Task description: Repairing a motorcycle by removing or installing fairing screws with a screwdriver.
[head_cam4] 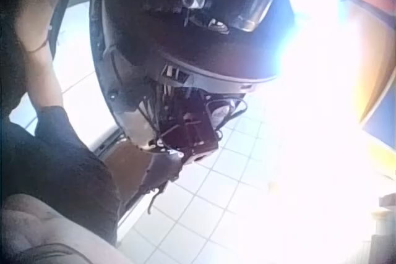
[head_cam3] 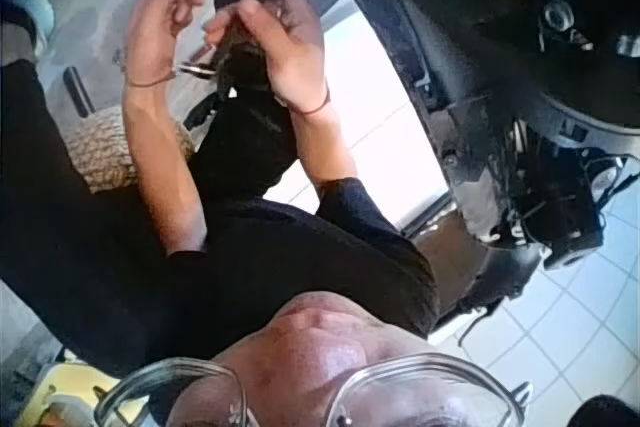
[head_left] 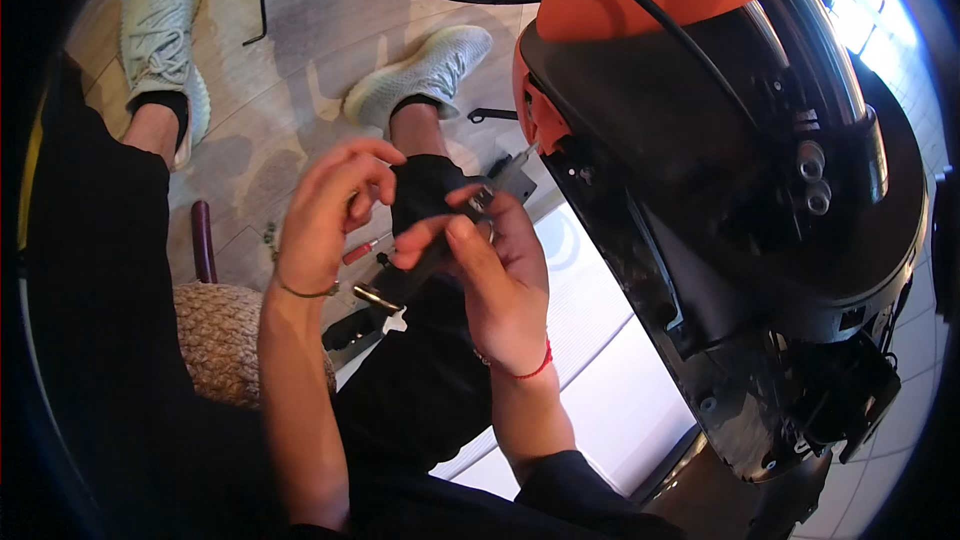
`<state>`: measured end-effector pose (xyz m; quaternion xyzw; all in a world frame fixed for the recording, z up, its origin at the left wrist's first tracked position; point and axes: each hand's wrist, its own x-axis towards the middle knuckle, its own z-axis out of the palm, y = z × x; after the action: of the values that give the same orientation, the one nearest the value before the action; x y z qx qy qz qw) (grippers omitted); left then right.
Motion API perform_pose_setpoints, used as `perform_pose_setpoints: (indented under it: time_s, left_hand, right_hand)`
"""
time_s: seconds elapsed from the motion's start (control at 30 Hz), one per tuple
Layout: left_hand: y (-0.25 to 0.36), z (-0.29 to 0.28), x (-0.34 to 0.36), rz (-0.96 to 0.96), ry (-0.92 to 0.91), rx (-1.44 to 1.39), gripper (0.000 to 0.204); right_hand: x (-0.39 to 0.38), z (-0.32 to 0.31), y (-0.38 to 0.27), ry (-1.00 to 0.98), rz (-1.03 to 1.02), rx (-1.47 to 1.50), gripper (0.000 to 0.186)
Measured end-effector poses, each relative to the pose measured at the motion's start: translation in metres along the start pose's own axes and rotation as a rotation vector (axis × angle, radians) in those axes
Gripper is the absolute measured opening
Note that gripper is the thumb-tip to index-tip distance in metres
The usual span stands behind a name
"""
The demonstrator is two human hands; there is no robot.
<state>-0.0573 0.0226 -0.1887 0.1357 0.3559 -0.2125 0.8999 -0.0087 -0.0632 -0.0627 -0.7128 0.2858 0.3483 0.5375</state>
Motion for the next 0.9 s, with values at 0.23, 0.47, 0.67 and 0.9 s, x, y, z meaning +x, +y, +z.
perform_pose_setpoints:
  time_s: [0.23,0.47,0.67,0.9]
  left_hand:
    - [0.013,-0.007,-0.004,0.523,0.04,-0.081,0.043]
    - [0.036,0.01,-0.011,0.707,-0.002,0.301,0.039]
    - [0.037,0.013,-0.007,0.636,0.086,0.381,0.028]
    - [0.058,0.057,0.007,0.469,0.216,0.275,0.025]
  right_hand:
    - [0.032,0.019,-0.018,-0.178,0.062,0.278,0.021]
    - [0.036,0.019,-0.018,-0.071,0.132,0.423,0.026]
    - [0.038,0.018,-0.015,-0.089,-0.029,0.352,0.025]
    - [0.048,0.006,-0.017,-0.098,-0.096,0.559,0.027]
